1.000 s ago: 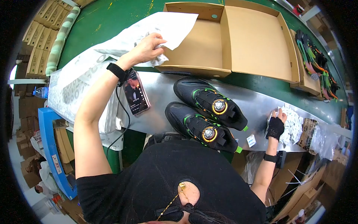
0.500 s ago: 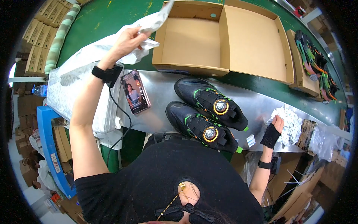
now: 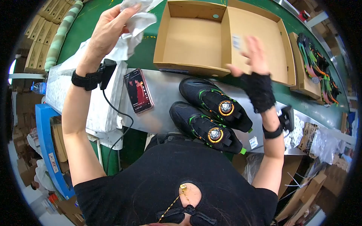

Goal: Pack athletic shoes into cardboard boxes with tissue paper on a manufacturing assembly line.

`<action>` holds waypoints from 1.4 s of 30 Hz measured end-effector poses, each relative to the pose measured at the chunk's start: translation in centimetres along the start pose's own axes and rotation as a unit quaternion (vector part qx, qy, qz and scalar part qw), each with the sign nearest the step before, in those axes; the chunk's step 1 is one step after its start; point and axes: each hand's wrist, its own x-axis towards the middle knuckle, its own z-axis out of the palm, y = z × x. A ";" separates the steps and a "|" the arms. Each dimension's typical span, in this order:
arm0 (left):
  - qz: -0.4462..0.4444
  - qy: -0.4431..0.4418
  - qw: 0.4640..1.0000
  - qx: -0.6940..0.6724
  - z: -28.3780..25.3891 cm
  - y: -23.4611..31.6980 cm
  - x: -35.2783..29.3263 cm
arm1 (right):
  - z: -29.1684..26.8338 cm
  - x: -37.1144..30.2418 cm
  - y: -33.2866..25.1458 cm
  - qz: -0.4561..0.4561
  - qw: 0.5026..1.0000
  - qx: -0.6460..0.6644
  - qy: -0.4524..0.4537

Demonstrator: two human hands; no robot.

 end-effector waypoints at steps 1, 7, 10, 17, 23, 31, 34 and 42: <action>-0.032 -0.004 0.999 -0.016 0.9 0.7 0.2 | 0.8 1.4 -2.1 0.025 0.993 0.101 -0.058; 0.036 -0.008 0.995 -0.096 4.4 4.8 0.7 | 3.4 7.8 -10.5 0.018 0.950 0.307 -0.054; 0.114 -0.123 0.986 -0.005 4.5 6.1 1.4 | 4.1 8.4 -8.6 0.150 0.937 0.312 -0.038; 0.441 0.005 0.877 0.190 4.9 2.6 2.7 | 2.7 9.8 -5.3 0.168 0.837 0.519 0.036; 0.344 0.028 0.865 0.364 5.6 -1.1 1.2 | 2.2 10.1 -5.4 0.173 0.885 0.427 0.068; 0.350 0.021 0.841 0.411 4.4 -3.2 2.3 | 0.0 10.0 0.0 -0.083 0.943 -0.268 0.177; 0.268 0.018 0.868 0.418 3.5 -5.5 2.3 | -1.4 9.0 3.2 0.016 0.985 -0.026 0.169; 0.312 -0.009 0.847 0.429 3.2 -7.8 2.8 | -12.1 1.1 18.2 0.416 0.880 -0.014 0.229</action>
